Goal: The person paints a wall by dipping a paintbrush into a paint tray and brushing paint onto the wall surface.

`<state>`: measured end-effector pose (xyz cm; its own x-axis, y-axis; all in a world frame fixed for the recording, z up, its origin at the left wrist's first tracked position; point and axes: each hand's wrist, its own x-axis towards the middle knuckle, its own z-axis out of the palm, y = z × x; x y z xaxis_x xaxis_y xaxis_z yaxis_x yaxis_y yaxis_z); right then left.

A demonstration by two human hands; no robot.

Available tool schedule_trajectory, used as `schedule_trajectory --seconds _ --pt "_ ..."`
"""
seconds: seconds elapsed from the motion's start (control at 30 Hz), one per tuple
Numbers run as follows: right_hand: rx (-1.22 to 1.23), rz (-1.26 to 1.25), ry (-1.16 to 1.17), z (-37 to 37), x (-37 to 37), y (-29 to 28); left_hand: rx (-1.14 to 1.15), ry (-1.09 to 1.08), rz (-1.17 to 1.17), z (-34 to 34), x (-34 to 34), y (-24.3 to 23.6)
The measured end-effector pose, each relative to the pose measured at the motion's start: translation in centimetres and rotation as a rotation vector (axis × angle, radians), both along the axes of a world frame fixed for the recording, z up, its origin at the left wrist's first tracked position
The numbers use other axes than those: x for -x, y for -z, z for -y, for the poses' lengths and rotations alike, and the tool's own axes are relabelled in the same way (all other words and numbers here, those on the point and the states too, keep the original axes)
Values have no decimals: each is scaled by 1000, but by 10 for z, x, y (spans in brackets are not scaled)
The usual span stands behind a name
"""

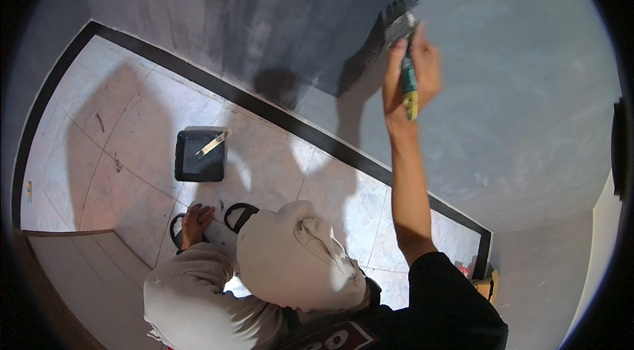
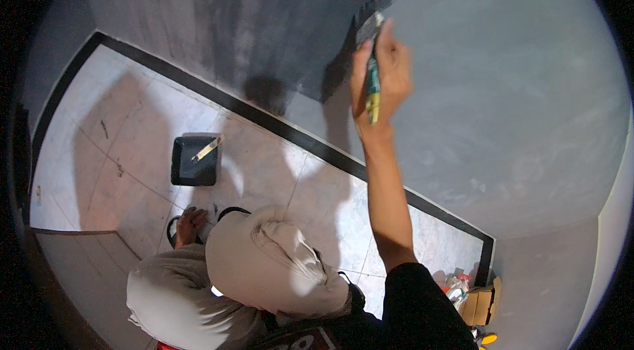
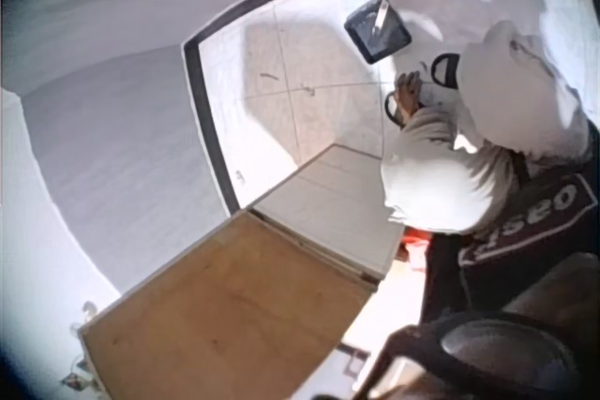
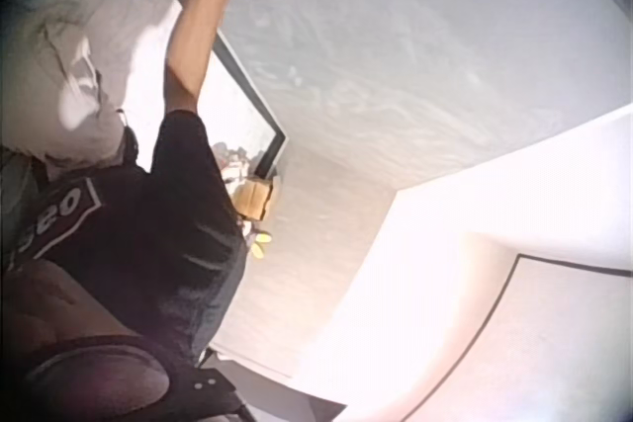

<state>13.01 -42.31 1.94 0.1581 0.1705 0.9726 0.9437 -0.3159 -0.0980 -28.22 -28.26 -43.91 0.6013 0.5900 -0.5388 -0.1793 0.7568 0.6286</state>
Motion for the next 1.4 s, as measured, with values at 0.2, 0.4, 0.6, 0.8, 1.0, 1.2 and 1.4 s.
schedule_trajectory --seconds 0.2,0.4,0.6,0.8,1.0,1.2,1.4 --pt "178 -271 7 12 16 115 -42 13 -43 -1 0 7" --pt "326 -724 -71 29 12 139 -94 63 -101 1 -12 2" --pt "49 -75 -19 8 5 -9 -107 48 -49 -4 6 0" --pt "99 -83 43 11 -10 51 -21 18 -77 0 -8 -11" --pt "305 -492 5 26 10 175 -46 24 -85 -1 -10 -3" --pt "314 -473 -147 13 -5 107 -57 25 15 3 -8 -3" --pt "36 -82 -131 -27 7 43 -107 54 38 -2 13 11"
